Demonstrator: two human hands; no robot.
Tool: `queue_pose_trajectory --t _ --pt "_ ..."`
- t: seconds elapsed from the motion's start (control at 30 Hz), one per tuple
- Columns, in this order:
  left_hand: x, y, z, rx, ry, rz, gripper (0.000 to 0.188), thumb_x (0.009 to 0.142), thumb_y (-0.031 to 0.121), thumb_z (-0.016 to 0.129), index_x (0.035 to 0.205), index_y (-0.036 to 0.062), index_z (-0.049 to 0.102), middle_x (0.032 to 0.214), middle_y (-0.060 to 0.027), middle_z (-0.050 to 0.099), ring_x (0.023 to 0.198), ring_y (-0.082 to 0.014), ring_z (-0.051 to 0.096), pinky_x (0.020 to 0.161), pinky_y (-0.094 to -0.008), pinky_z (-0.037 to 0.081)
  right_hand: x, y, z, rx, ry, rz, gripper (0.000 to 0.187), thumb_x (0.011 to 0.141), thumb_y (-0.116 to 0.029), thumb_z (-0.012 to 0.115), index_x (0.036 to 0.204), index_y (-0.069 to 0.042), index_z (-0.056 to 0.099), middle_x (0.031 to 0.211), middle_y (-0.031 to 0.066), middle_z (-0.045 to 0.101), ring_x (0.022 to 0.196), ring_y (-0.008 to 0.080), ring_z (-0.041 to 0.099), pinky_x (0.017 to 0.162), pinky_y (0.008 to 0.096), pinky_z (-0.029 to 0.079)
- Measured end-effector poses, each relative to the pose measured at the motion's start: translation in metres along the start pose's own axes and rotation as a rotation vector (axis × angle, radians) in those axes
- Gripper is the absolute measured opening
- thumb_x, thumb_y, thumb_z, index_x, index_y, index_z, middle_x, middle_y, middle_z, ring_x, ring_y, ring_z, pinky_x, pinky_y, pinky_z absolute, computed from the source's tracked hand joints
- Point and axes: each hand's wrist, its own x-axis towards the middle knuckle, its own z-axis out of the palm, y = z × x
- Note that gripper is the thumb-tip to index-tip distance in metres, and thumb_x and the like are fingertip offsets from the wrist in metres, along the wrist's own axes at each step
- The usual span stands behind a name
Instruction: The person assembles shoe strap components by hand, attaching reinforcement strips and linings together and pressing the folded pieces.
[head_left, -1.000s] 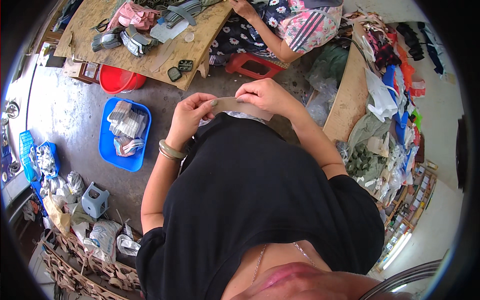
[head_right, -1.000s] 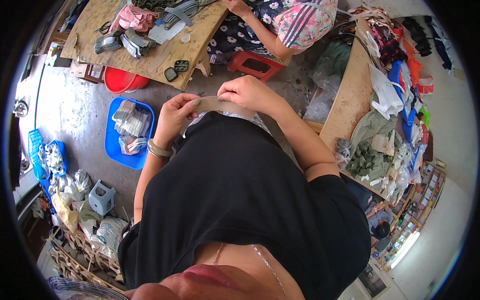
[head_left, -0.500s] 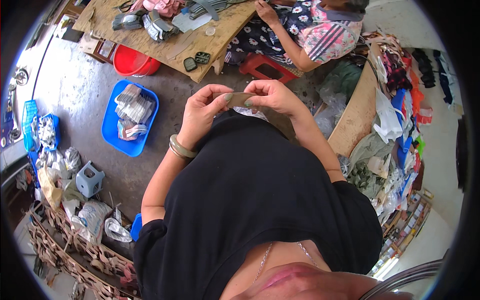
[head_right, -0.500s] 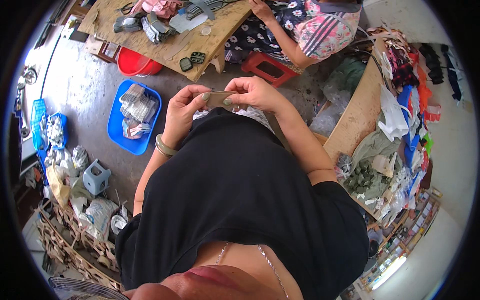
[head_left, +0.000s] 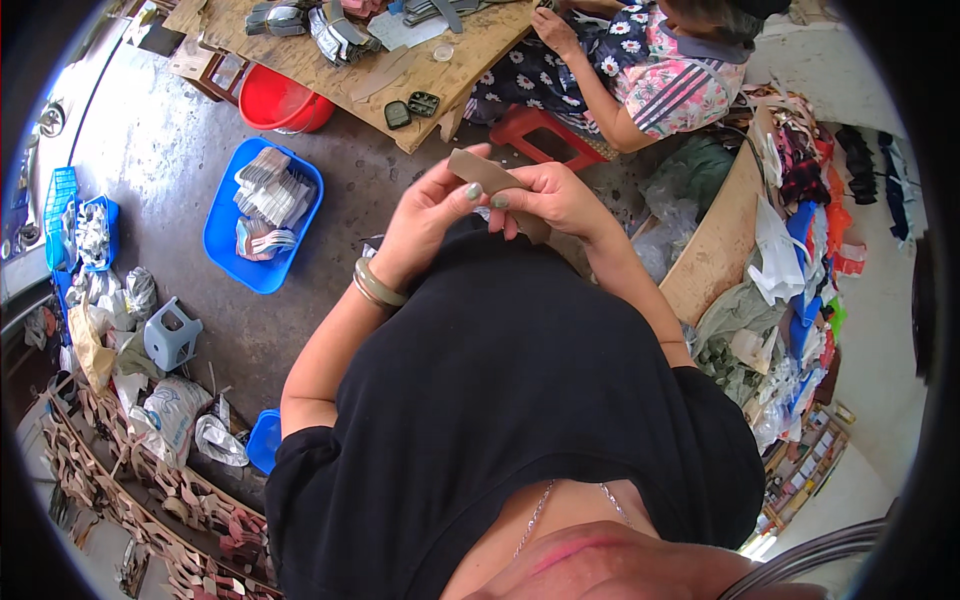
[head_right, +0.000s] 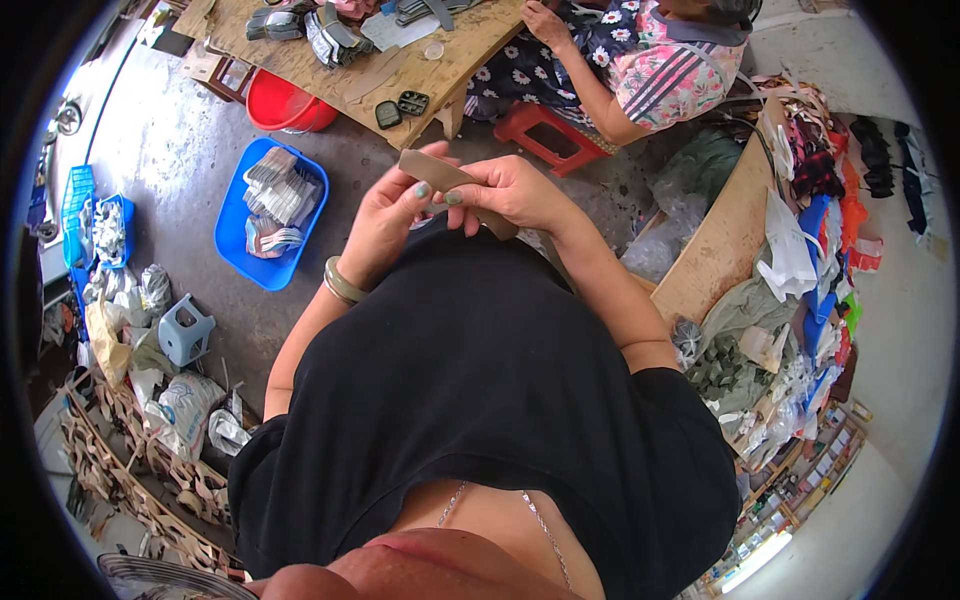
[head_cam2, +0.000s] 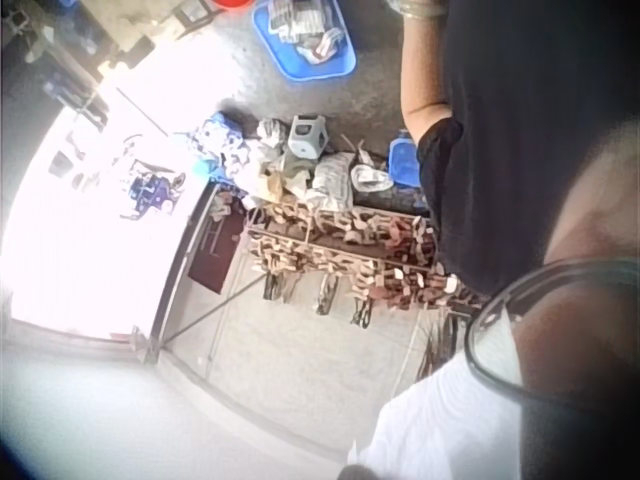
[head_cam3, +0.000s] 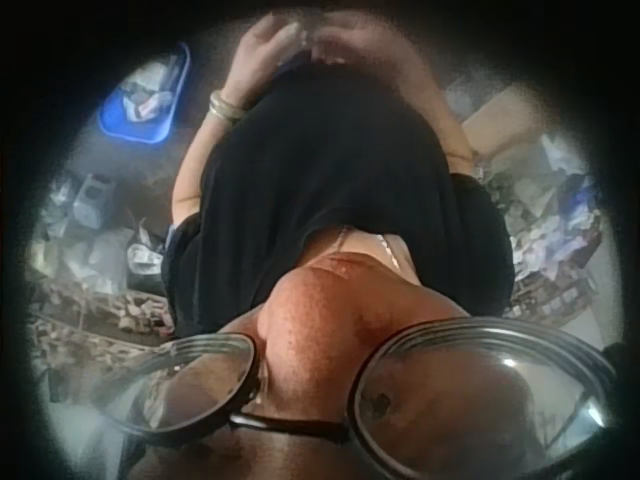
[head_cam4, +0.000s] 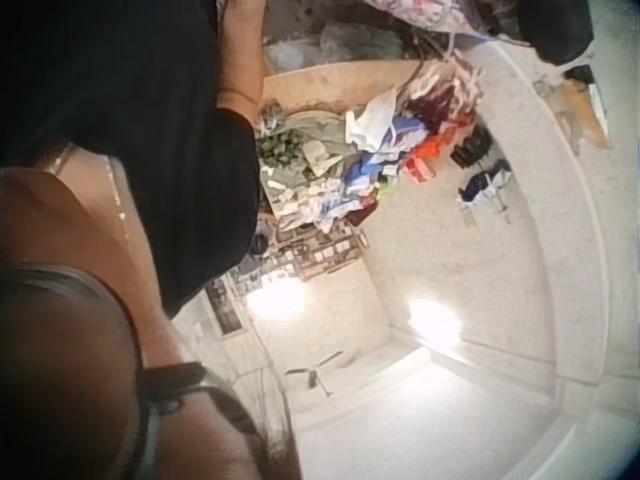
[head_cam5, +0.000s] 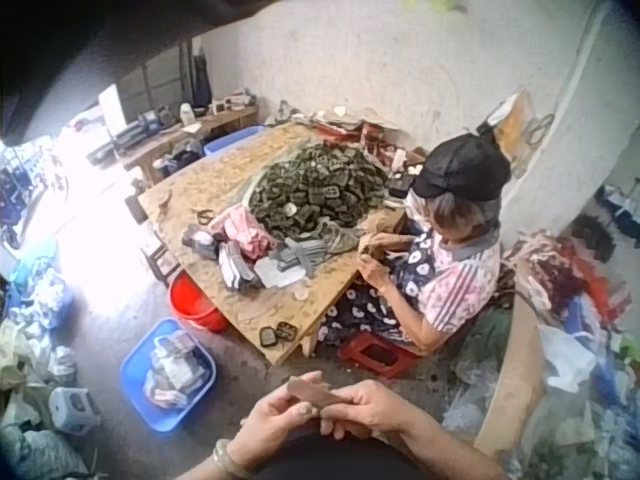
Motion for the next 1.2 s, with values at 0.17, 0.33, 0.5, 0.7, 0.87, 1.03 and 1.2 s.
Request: queue_pose_trajectory --t 0.17,0.33,0.5,0.7,0.87,1.03,1.2 --pt "0.005 0.002 0.004 0.202 -0.234 -0.037 0.046 0.101 0.033 0.039 0.133 0.0006 0.046 0.095 -0.0024 0.059 0.073 -0.0082 0.054 0.068 -0.0225 0.044 0.007 -0.006 0.007 -0.067 -0.029 -0.043 0.021 0.094 -0.017 0.056 0.101 0.000 0.066 0.080 0.0065 0.066 0.067 0.0110 0.062 0.064 0.0231 0.049" --pt "0.006 0.004 0.007 0.147 -0.177 -0.043 0.043 0.103 0.031 0.033 0.125 0.0000 0.053 0.093 -0.0050 0.063 0.071 -0.0104 0.057 0.063 -0.0236 0.047 0.013 0.009 0.008 0.018 -0.040 0.011 0.022 0.095 -0.019 0.054 0.102 -0.001 0.064 0.081 0.0057 0.066 0.074 0.0121 0.062 0.070 0.0250 0.049" --pt "0.010 -0.002 -0.002 -0.174 -0.075 -0.001 0.043 0.102 0.036 0.035 0.116 0.0002 0.052 0.117 -0.0167 0.060 0.087 -0.0187 0.061 0.072 -0.0316 0.051 0.016 0.022 0.011 -0.059 0.024 0.026 0.021 0.096 -0.018 0.052 0.105 -0.002 0.063 0.082 0.0052 0.065 0.074 0.0124 0.062 0.069 0.0259 0.049" --pt "0.012 -0.006 -0.004 -0.251 0.112 0.028 0.041 0.101 0.036 0.036 0.119 0.0017 0.049 0.107 -0.0140 0.062 0.101 -0.0249 0.060 0.084 -0.0380 0.049 0.017 0.014 0.012 -0.156 0.030 0.033 0.022 0.096 -0.019 0.051 0.105 -0.004 0.064 0.082 0.0047 0.066 0.075 0.0117 0.063 0.070 0.0266 0.049" --pt "0.012 -0.006 -0.005 -0.188 0.069 0.068 0.038 0.101 0.033 0.040 0.119 0.0018 0.050 0.097 -0.0096 0.060 0.098 -0.0234 0.060 0.081 -0.0356 0.050 0.015 0.020 0.008 -0.288 -0.021 -0.041 0.025 0.096 -0.024 0.052 0.100 -0.003 0.067 0.086 0.0048 0.068 0.080 0.0122 0.062 0.076 0.0275 0.048" --pt "0.009 -0.002 -0.001 -0.056 0.026 -0.040 0.037 0.101 0.034 0.040 0.117 0.0034 0.051 0.090 -0.0058 0.056 0.092 -0.0194 0.058 0.070 -0.0280 0.052 0.015 0.021 0.018 -0.062 0.047 -0.069 0.031 0.095 -0.029 0.055 0.100 -0.001 0.067 0.087 0.0033 0.067 0.085 0.0107 0.060 0.082 0.0271 0.045" --pt "0.013 -0.008 -0.006 -0.177 0.040 0.005 0.035 0.101 0.035 0.039 0.111 0.0041 0.052 0.085 -0.0044 0.055 0.087 -0.0173 0.058 0.071 -0.0286 0.051 0.022 0.035 0.022 0.025 0.010 -0.088 0.026 0.096 -0.023 0.053 0.104 -0.001 0.064 0.083 0.0030 0.064 0.078 0.0113 0.059 0.075 0.0268 0.047"
